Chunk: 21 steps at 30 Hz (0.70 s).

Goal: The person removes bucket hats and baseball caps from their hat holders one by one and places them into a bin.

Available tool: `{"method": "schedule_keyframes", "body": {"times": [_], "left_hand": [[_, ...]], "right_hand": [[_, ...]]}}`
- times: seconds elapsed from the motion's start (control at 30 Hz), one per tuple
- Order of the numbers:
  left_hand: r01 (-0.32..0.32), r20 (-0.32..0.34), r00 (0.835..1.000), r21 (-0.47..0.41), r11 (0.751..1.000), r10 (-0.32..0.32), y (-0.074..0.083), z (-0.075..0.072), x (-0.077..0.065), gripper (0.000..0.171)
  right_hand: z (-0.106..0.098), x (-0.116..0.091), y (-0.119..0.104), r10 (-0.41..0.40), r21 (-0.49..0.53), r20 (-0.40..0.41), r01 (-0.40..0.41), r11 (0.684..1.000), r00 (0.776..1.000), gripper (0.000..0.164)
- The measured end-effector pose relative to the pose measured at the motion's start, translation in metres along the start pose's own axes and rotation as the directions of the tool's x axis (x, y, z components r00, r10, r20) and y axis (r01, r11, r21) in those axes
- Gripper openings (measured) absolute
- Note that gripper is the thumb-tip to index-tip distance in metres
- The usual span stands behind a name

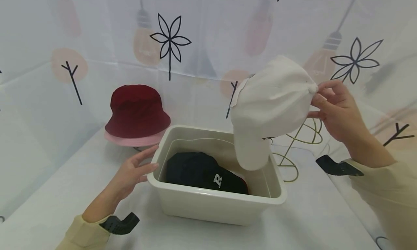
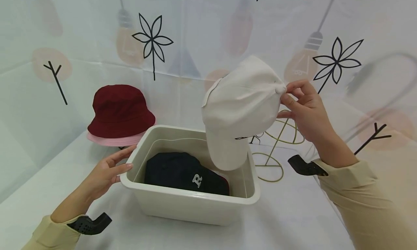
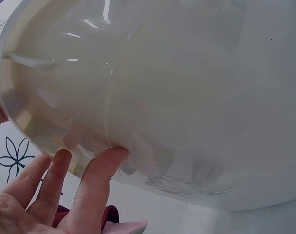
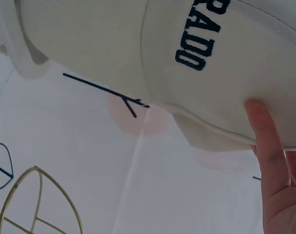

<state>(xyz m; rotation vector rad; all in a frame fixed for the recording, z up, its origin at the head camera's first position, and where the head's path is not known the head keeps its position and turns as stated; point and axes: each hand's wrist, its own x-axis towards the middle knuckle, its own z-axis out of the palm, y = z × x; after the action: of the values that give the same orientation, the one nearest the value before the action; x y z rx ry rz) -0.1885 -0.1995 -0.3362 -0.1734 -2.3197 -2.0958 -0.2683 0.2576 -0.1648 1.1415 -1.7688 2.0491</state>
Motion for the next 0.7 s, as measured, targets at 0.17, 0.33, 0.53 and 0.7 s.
{"method": "schedule_keyframes", "body": {"times": [0.17,0.33,0.53,0.7], "left_hand": [[0.004,0.003,1.000,0.002,1.000,-0.004,-0.001,-0.001,0.000,0.065],[0.005,0.001,1.000,0.003,1.000,-0.005,-0.001,-0.001,0.001,0.065],[0.005,-0.002,1.000,0.005,1.000,-0.005,-0.002,-0.001,0.000,0.065],[0.012,0.003,1.000,0.001,1.000,-0.012,0.000,0.000,0.000,0.065]], "right_hand": [[0.007,0.004,0.011,0.026,-0.034,0.097,-0.023,0.999,0.995,0.019],[0.013,0.009,0.025,0.039,-0.064,0.201,-0.027,0.998,0.979,0.020],[0.018,0.010,0.039,0.070,-0.121,0.302,-0.034,0.992,0.951,0.020],[0.021,0.012,0.049,0.106,-0.189,0.335,-0.043,0.981,0.936,0.018]]}}
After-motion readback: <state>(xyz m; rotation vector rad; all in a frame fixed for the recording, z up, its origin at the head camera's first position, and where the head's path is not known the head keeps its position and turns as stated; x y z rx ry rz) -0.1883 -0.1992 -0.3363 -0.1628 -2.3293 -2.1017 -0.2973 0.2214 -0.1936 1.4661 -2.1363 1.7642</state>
